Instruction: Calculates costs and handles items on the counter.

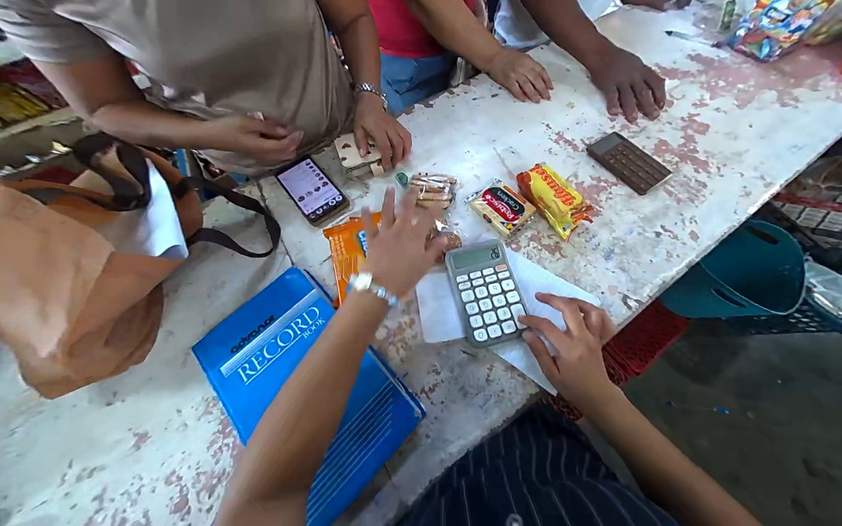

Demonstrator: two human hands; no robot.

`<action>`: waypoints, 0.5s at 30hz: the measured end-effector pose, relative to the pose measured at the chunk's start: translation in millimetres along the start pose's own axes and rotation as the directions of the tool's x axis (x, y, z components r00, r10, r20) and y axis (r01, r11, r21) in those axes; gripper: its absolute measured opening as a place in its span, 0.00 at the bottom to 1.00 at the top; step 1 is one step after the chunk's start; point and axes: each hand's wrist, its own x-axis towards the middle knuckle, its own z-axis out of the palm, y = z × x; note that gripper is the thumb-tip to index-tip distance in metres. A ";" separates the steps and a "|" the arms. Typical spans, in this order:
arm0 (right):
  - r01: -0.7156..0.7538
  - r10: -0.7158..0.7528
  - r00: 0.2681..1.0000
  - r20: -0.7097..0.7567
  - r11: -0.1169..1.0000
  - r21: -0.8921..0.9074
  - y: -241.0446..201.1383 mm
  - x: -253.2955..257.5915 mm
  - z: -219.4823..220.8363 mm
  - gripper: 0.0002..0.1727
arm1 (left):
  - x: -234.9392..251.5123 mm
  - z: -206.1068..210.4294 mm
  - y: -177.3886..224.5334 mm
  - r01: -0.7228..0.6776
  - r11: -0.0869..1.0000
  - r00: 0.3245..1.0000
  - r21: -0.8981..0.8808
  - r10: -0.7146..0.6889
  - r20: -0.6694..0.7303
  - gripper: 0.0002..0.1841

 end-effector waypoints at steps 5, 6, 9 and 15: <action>0.046 -0.047 0.999 -0.020 0.998 -0.046 5.8 -5.3 -0.4 0.23 | 52.9 35.9 -9.2 0.115 0.993 0.978 -0.033 -0.107 0.180 0.31; 0.046 -0.048 0.999 -0.025 0.998 -0.050 6.7 -7.6 -0.1 0.23 | 52.7 42.8 -11.0 0.113 0.992 0.984 -0.048 -0.105 0.145 0.30; 0.037 -0.038 0.999 -0.024 0.998 -0.043 4.3 -11.4 -0.5 0.24 | 46.5 49.8 -13.2 0.113 0.991 0.989 -0.076 -0.105 0.100 0.29; -0.027 0.027 0.999 0.018 0.999 0.032 -15.9 29.1 -4.5 0.26 | 41.1 52.7 -13.2 0.111 0.990 0.993 -0.083 -0.106 0.060 0.28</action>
